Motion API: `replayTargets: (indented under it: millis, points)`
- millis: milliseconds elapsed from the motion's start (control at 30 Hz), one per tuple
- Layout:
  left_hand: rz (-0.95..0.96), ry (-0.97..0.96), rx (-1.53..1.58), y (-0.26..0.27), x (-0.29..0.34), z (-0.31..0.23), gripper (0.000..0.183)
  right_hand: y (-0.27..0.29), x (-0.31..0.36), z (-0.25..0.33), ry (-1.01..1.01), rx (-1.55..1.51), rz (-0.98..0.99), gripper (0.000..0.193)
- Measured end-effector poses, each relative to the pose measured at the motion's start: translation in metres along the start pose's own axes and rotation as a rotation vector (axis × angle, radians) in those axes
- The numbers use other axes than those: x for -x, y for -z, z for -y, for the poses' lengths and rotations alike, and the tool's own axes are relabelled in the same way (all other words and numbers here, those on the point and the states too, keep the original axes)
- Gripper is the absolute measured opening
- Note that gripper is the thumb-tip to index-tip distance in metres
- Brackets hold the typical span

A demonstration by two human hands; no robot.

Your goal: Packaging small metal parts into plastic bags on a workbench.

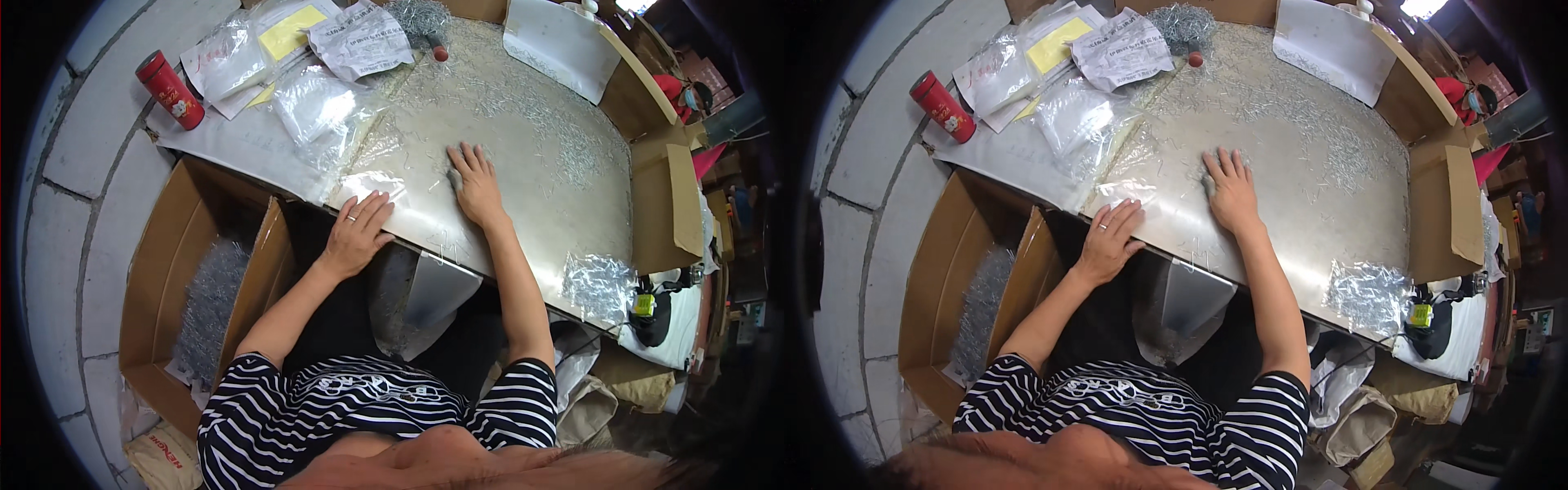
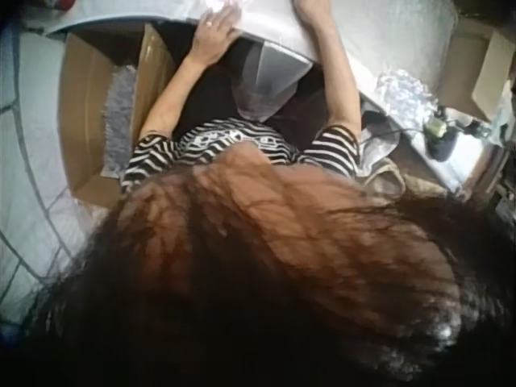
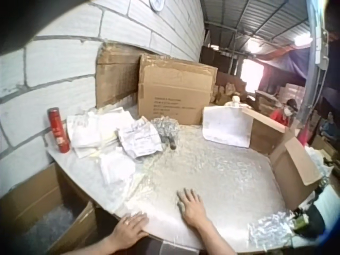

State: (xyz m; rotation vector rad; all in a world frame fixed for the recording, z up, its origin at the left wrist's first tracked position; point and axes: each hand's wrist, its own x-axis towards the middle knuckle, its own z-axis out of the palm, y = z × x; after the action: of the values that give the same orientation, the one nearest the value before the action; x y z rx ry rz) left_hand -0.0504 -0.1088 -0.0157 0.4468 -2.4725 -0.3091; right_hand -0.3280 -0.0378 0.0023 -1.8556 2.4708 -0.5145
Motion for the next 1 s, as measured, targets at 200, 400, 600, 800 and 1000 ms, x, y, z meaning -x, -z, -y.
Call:
replayTargets:
  millis: [200,400,600,800,1000]
  points:
    - [-0.279,-0.016,0.399,-0.003,0.001,0.017,0.018,0.044,0.083,0.009,-0.074,-0.203,-0.102,0.05]
    - [0.116,0.145,0.76,0.009,0.001,-0.05,0.008,0.072,0.148,0.095,-0.174,-0.739,-0.136,0.036]
    - [0.289,0.449,1.055,0.002,0.041,-0.097,0.006,0.031,0.205,0.116,-0.234,-0.941,-0.128,0.026]
    - [0.796,0.414,1.001,-0.034,0.097,-0.074,0.015,-0.048,0.278,0.09,-0.378,-0.933,0.394,0.011]
    - [0.601,0.554,0.707,-0.058,0.102,-0.082,0.025,-0.015,0.267,0.062,-0.345,-0.731,0.014,0.013]
